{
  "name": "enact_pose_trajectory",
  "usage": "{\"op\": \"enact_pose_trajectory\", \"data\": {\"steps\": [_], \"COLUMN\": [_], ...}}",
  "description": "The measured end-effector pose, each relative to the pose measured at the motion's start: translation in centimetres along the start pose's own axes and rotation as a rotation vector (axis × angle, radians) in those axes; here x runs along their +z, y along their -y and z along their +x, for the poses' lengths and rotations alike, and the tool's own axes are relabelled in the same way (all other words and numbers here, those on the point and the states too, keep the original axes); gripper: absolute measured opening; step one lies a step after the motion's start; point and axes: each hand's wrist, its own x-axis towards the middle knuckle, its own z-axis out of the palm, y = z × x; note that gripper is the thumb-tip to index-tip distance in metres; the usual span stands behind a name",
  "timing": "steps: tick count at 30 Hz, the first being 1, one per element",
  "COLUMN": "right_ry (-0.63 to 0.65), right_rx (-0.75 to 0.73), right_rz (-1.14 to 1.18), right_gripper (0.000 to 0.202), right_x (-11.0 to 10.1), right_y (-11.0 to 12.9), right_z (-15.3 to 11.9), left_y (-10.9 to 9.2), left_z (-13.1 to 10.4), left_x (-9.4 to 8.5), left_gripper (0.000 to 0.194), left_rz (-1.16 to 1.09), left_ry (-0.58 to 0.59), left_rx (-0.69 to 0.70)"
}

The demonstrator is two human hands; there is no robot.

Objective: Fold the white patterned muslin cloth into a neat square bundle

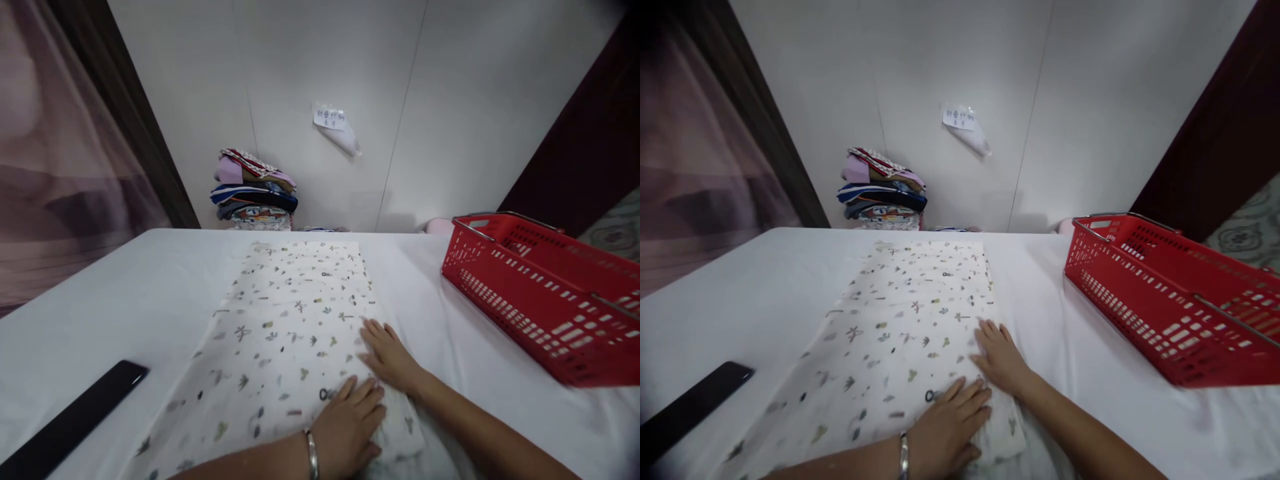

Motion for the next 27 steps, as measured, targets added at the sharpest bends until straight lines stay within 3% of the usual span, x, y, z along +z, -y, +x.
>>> {"op": "enact_pose_trajectory", "data": {"steps": [4, 7, 10, 12, 14, 16, 20, 27], "right_ry": [0.024, 0.005, -0.098, -0.192, -0.252, -0.266, -0.317, -0.308], "right_rx": [0.026, 0.073, 0.152, 0.235, 0.334, 0.412, 0.417, 0.473], "right_rz": [0.051, 0.095, 0.155, 0.209, 0.287, 0.360, 0.359, 0.198], "right_gripper": [0.055, 0.053, 0.051, 0.049, 0.045, 0.041, 0.026, 0.022], "right_x": [0.8, 1.2, 1.7, 1.8, 1.6, 1.0, -1.0, -3.2], "right_y": [1.1, 1.7, 1.9, 1.8, 1.5, 1.1, -0.1, -2.6], "right_z": [-7.3, -10.8, -12.7, -13.0, -12.7, -11.7, -7.8, 2.2], "left_y": [-0.6, -0.7, 0.4, 1.9, 3.6, 5.3, 6.9, 7.1], "left_z": [-2.6, -5.0, -8.4, -11.3, -14.6, -17.7, -21.8, -22.4], "left_x": [-0.5, -1.4, -2.4, -3.0, -3.7, -4.3, -5.5, -7.3], "left_gripper": [0.050, 0.052, 0.049, 0.041, 0.038, 0.043, 0.052, 0.054], "left_rz": [0.016, 0.051, 0.102, 0.175, 0.284, 0.390, 0.390, 0.038], "left_ry": [0.046, 0.042, -0.059, -0.205, -0.378, -0.467, -0.403, -0.358], "left_rx": [0.028, -0.002, -0.121, -0.299, -0.557, -0.809, -1.264, -1.504]}}
